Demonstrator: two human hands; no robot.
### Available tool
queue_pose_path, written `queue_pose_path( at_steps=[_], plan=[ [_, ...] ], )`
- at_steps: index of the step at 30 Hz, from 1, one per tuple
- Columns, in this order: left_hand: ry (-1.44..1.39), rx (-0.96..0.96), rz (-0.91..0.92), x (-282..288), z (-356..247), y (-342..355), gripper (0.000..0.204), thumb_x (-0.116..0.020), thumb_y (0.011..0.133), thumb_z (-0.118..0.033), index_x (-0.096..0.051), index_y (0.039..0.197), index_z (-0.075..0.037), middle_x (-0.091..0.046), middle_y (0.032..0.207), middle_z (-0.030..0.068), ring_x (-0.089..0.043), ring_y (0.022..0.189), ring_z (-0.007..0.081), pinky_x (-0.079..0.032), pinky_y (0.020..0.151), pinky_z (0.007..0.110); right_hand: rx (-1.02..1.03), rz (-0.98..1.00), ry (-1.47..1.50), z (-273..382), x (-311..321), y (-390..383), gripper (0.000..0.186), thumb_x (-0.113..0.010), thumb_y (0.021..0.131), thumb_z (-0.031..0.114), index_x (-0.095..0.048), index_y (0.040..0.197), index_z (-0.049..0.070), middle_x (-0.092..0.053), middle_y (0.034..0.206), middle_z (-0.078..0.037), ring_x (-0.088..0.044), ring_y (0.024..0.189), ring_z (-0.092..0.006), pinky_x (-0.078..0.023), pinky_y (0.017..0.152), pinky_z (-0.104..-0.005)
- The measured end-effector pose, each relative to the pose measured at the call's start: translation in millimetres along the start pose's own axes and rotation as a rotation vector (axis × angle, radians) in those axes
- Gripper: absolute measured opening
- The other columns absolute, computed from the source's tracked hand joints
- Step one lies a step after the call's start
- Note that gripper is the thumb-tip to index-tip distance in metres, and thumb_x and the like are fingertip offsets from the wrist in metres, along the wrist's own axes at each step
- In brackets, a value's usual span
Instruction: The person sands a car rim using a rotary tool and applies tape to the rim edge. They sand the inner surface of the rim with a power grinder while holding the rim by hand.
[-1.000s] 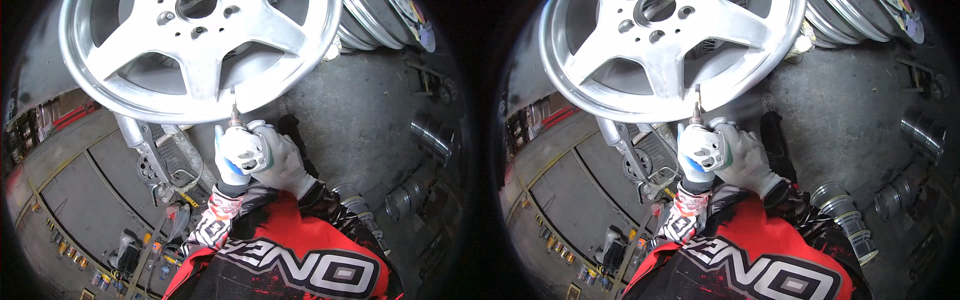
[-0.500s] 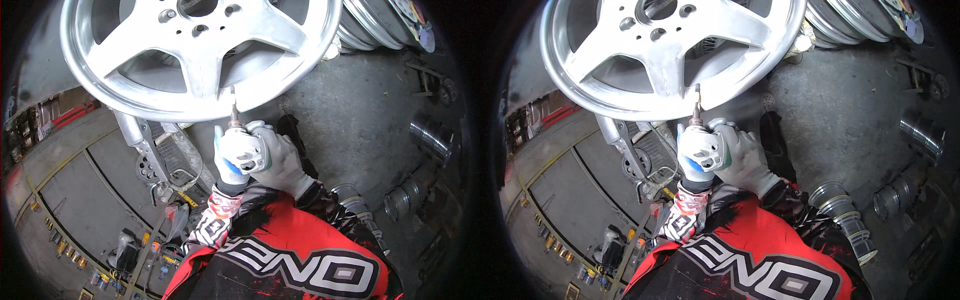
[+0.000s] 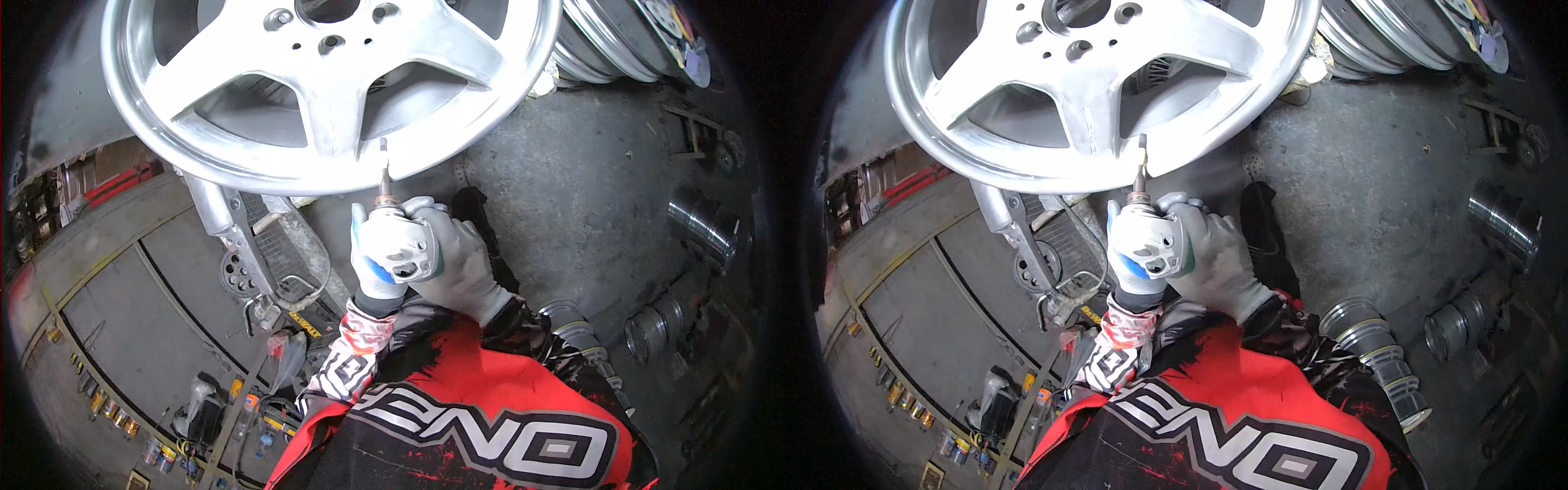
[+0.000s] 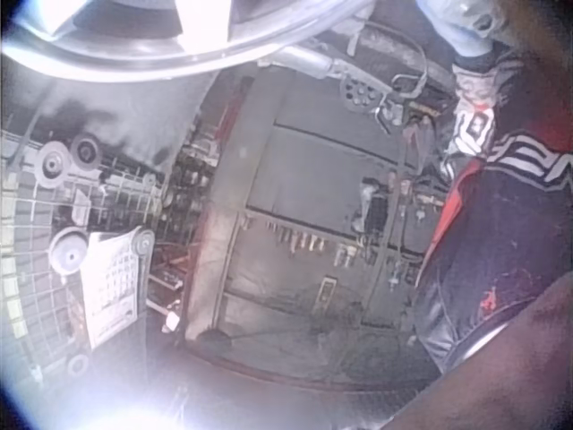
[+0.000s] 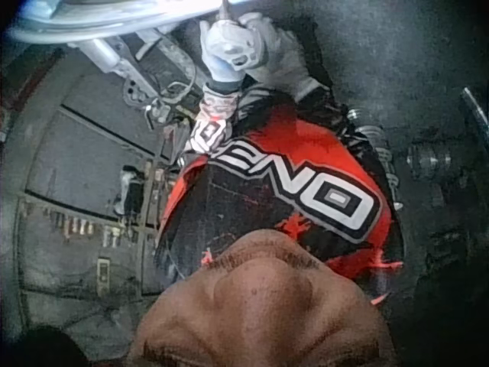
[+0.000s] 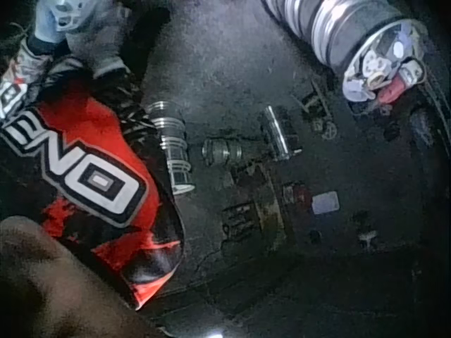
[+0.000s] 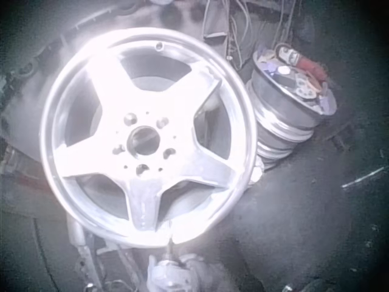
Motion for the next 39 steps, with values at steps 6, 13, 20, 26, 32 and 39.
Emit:
queue_pose_path(
  at_steps=[6, 13, 20, 26, 32, 39],
  plan=[
    [-0.083, -0.001, 0.138, -37, 7, 3, 0.097, -0.036, 0.100, -0.071, -0.044, 0.138, 0.018, -0.056, 0.134, 0.0318, -0.059, 0.120, 0.0371, -0.046, 0.107, 0.043, 0.043, -0.011, -0.007, 3, -4, 1, 0.060, -0.083, 0.073, 0.026, -0.056, 0.123, 0.006, -0.066, 0.105, -0.014, -0.065, 0.092, -0.0354, -0.047, 0.077, -0.0453],
    [0.000, -0.029, 0.040, -17, -3, -6, 0.091, -0.036, 0.101, -0.069, -0.048, 0.132, 0.016, -0.059, 0.128, 0.0293, -0.062, 0.113, 0.0357, -0.047, 0.105, 0.043, 0.038, 0.001, 0.006, 0, -11, -5, 0.065, -0.083, 0.072, 0.029, -0.055, 0.126, 0.005, -0.066, 0.105, -0.015, -0.065, 0.092, -0.0365, -0.047, 0.081, -0.0476],
    [-0.018, 0.023, 0.068, -22, 5, 0, 0.104, -0.030, 0.099, -0.075, -0.042, 0.138, 0.020, -0.054, 0.136, 0.0344, -0.058, 0.124, 0.0384, -0.044, 0.111, 0.043, 0.014, -0.044, 0.008, 2, -6, -6, 0.064, -0.083, 0.072, 0.029, -0.055, 0.125, 0.006, -0.067, 0.101, -0.014, -0.065, 0.090, -0.0362, -0.047, 0.080, -0.0472],
    [0.210, -0.061, -0.253, -17, -3, -12, 0.085, -0.036, 0.101, -0.067, -0.050, 0.128, 0.012, -0.060, 0.116, 0.0246, -0.061, 0.108, 0.0332, -0.047, 0.100, 0.041, 0.042, -0.038, 0.018, 1, -20, -9, 0.065, -0.083, 0.072, 0.029, -0.054, 0.125, 0.005, -0.066, 0.103, -0.016, -0.065, 0.091, -0.0367, -0.047, 0.080, -0.0474],
    [-0.092, 0.029, 0.120, -21, 2, -6, 0.104, -0.028, 0.099, -0.075, -0.041, 0.139, 0.020, -0.052, 0.139, 0.0367, -0.056, 0.126, 0.0421, -0.043, 0.111, 0.046, 0.042, -0.029, -0.027, 2, -15, -12, 0.064, -0.083, 0.072, 0.029, -0.055, 0.125, 0.005, -0.066, 0.107, -0.015, -0.065, 0.093, -0.0363, -0.047, 0.080, -0.0471],
    [-0.083, 0.044, 0.082, -22, 1, -11, 0.105, -0.028, 0.098, -0.076, -0.040, 0.140, 0.019, -0.053, 0.138, 0.0354, -0.057, 0.126, 0.0407, -0.043, 0.111, 0.044, 0.051, -0.055, -0.013, 4, -18, -13, 0.065, -0.082, 0.072, 0.028, -0.054, 0.126, 0.005, -0.066, 0.105, -0.016, -0.065, 0.092, -0.0366, -0.047, 0.080, -0.0470]
  ],
)
Point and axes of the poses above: each hand's wrist, its own y-axis towards the middle knuckle, its own x-axis out of the back of the hand, z = x × y, the point moved 8 cm from there along y, towards the middle knuckle
